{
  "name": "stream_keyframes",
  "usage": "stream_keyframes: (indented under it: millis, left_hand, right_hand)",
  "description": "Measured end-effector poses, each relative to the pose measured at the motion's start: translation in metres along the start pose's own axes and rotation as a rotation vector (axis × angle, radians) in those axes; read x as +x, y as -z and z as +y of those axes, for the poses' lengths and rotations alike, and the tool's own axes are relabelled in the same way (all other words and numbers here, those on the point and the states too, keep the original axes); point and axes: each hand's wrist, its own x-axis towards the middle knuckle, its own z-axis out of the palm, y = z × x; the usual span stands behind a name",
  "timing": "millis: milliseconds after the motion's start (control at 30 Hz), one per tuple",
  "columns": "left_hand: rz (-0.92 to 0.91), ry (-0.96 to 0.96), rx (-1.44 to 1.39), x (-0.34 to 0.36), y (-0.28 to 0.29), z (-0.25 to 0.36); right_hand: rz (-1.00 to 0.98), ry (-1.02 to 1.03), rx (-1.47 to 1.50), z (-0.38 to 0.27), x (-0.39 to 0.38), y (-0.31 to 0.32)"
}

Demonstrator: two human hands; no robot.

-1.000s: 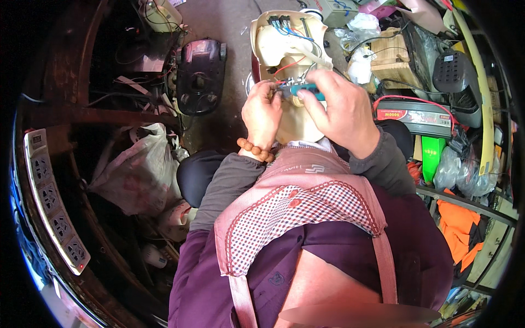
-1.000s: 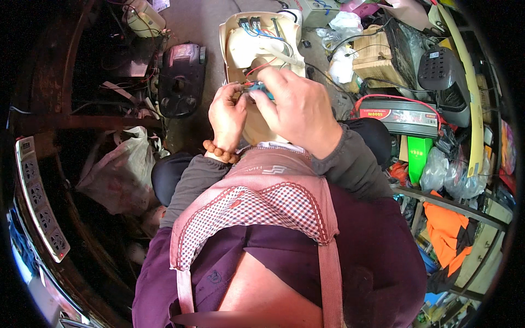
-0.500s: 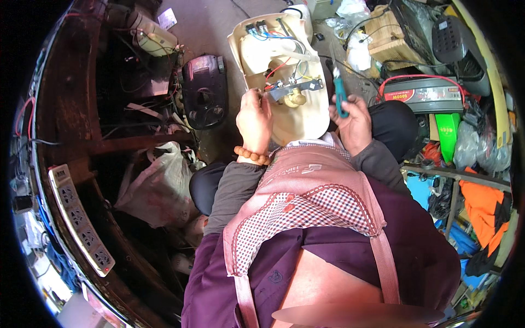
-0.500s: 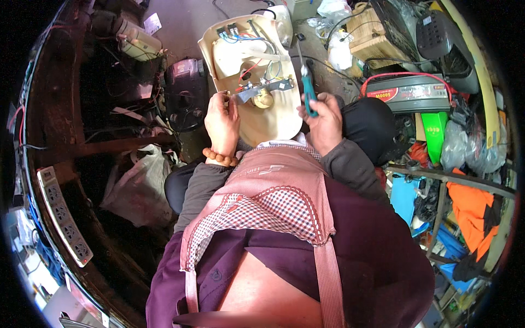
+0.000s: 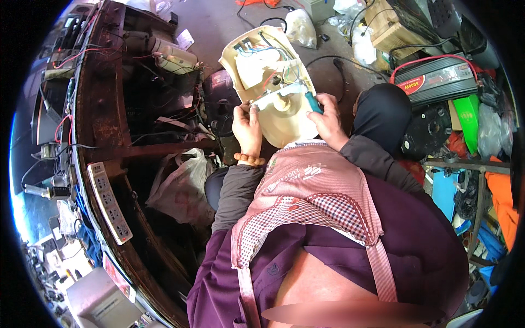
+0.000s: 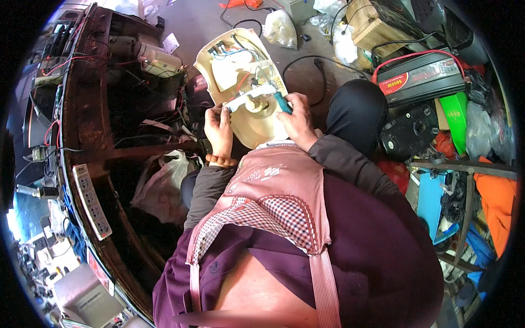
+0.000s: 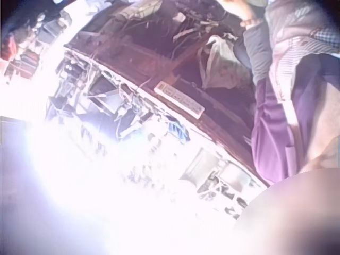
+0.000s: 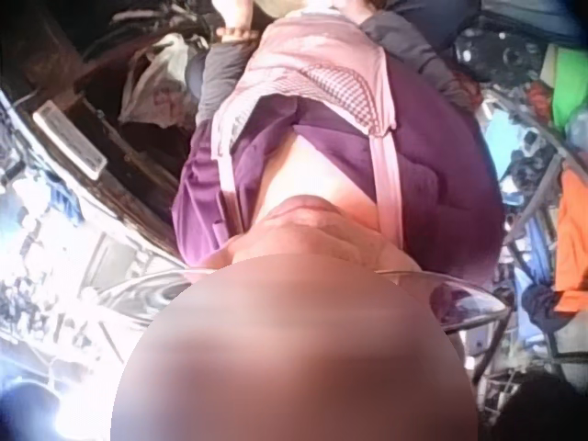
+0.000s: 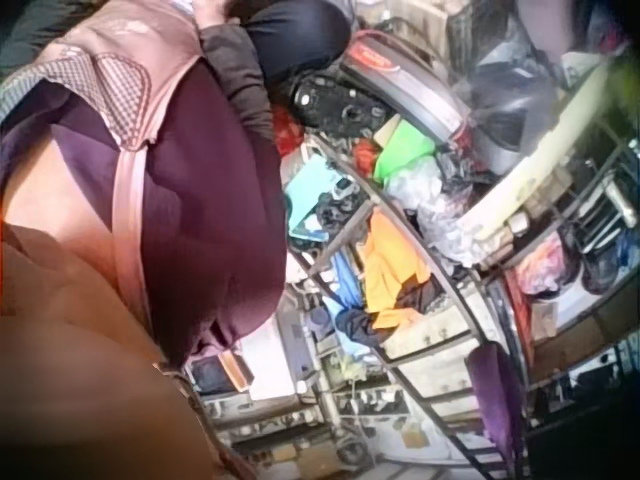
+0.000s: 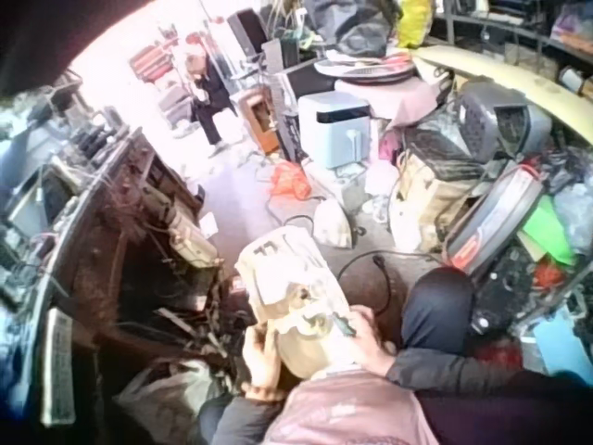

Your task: The person disassembles a small appliance, removes the base, and uses a screwdriver to adjust internal components and wiring. The person then reassembles the device and places it back on the workbench.

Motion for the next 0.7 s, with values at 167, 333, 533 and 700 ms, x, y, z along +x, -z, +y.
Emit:
stream_keyframes:
  millis: [167,333,533,700]
  left_hand:
    - [0.008,0.052,-0.122,-0.005,0.003,0.009]
    - [-0.044,0.03,-0.021,-0.028,0.0,0.068]
    - [-0.472,0.209,-0.099,-0.016,-0.04,0.101]
    - [-0.351,0.301,-0.222,-0.013,-0.054,0.078]
  right_hand:
    - [-0.093,0.07,-0.033,0.006,-0.004,-0.008]
    - [-0.098,0.165,-0.047,0.011,-0.004,-0.007]
    - [-0.276,0.094,-0.099,0.036,0.004,-0.008]
    - [-0.37,0.007,-0.17,0.036,0.007,-0.006]
